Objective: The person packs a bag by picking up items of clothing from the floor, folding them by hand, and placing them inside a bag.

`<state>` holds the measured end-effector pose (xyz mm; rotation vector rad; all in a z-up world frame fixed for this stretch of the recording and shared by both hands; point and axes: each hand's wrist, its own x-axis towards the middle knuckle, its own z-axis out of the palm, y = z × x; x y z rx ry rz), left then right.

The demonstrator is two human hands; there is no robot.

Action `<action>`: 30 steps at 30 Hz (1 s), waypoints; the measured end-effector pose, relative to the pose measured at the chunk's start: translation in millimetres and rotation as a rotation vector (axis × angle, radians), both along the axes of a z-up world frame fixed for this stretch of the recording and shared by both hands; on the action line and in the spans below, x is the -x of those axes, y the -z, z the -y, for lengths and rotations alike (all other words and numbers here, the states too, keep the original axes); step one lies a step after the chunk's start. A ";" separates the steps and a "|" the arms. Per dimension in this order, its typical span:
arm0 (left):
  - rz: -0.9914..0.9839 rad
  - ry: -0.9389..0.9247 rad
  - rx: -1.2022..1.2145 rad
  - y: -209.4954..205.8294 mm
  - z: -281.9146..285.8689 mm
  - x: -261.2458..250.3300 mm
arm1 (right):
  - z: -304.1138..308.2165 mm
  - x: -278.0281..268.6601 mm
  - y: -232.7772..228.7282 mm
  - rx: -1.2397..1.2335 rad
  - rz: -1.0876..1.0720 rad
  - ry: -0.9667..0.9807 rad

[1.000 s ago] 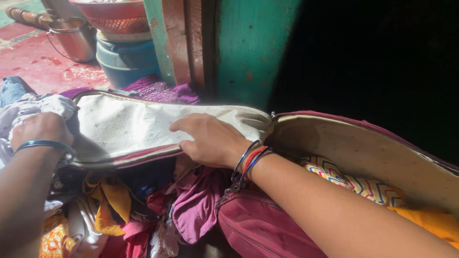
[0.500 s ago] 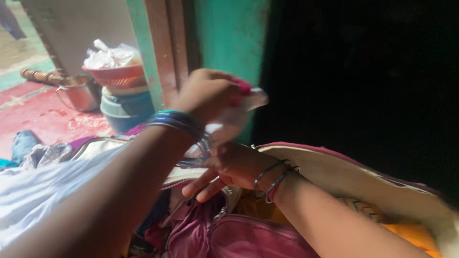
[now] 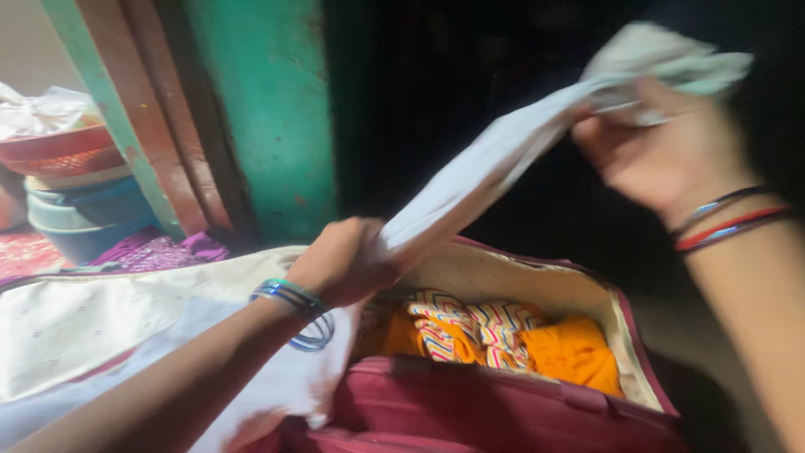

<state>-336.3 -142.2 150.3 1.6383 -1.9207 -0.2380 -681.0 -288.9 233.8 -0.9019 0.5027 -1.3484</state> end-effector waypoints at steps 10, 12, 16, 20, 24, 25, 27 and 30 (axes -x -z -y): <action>0.178 0.033 -0.255 1.3 28.8 -20.7 | -17.0 95.8 95.5 -0.228 -0.306 -0.212; 0.066 0.018 -0.167 -32.9 40.9 -10.1 | -36.6 69.2 110.8 -0.363 -0.535 -0.199; -0.401 0.197 -0.036 -121.7 54.3 25.7 | -72.7 14.7 107.7 -0.107 -0.945 -0.464; -0.854 0.100 0.038 -204.2 63.3 85.2 | -112.4 -11.1 52.5 0.516 -0.579 -0.781; -0.943 0.223 0.149 -245.4 51.8 114.5 | -141.6 -42.2 -7.5 0.752 -0.501 -0.538; -0.943 0.249 0.172 -250.1 53.4 120.7 | -141.5 -52.9 -12.1 0.740 -0.542 -0.363; -0.930 0.291 0.208 -245.0 56.3 125.0 | -141.5 -59.3 -18.3 0.722 -0.585 -0.185; -0.882 0.318 0.244 -238.1 59.7 126.6 | -136.5 -56.1 -17.1 0.447 -0.497 -0.171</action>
